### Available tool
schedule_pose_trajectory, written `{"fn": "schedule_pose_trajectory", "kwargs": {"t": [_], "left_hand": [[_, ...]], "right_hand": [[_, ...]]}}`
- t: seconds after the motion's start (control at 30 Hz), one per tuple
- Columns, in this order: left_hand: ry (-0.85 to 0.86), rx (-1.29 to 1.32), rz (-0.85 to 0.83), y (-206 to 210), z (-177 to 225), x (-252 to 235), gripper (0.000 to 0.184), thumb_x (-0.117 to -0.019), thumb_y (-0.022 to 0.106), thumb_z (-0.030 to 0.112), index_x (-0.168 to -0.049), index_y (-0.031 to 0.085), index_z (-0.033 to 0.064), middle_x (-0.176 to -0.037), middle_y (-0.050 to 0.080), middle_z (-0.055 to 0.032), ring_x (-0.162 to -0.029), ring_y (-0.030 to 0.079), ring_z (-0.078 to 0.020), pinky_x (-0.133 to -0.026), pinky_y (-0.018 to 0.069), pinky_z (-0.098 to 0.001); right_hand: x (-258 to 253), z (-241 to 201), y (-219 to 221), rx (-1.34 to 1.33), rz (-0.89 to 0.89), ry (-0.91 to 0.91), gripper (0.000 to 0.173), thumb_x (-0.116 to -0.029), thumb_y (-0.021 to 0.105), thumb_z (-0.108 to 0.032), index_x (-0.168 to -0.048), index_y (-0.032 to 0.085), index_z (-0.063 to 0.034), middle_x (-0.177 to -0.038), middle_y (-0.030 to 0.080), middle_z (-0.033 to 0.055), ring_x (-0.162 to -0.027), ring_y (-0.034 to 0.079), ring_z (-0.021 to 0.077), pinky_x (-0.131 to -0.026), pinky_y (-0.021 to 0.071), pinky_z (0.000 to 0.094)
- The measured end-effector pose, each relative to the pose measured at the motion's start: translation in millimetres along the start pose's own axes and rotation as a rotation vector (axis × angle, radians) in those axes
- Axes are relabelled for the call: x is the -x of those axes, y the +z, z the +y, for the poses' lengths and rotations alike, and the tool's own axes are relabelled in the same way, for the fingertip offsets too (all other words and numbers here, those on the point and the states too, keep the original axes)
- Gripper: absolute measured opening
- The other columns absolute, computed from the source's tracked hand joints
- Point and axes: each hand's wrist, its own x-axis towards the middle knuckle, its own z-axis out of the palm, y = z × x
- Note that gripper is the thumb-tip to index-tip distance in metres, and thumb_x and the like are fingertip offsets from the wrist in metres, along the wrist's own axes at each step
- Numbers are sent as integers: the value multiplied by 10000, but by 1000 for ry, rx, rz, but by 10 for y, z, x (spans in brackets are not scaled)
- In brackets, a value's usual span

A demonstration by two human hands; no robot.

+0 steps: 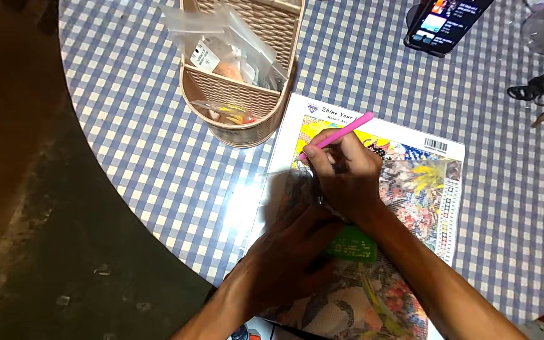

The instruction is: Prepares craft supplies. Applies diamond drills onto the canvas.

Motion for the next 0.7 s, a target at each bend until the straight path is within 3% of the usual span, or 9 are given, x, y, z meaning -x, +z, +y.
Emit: {"fn": "schedule_pose_trajectory", "kwargs": {"t": [0.47, 0.7], "left_hand": [[14, -14, 6, 5, -4, -3, 428, -950, 682, 345, -1304, 683, 106, -1224, 658, -82, -1164, 600, -186, -1012, 491, -288], [12, -38, 6, 7, 1, -3, 426, -952, 672, 361, -1298, 688, 113, -1228, 660, -81, -1160, 602, -188, -1011, 490, -287]], "right_hand": [[5, 28, 17, 67, -3, -57, 152, -1000, 654, -103, -1000, 676, 48, -899, 688, 107, -744, 647, 45, -652, 547, 159], [-4, -25, 3, 146, -9, -98, 145, -987, 665, -100, -957, 677, 41, -853, 657, 101, -703, 609, 54, -618, 506, 149]]}}
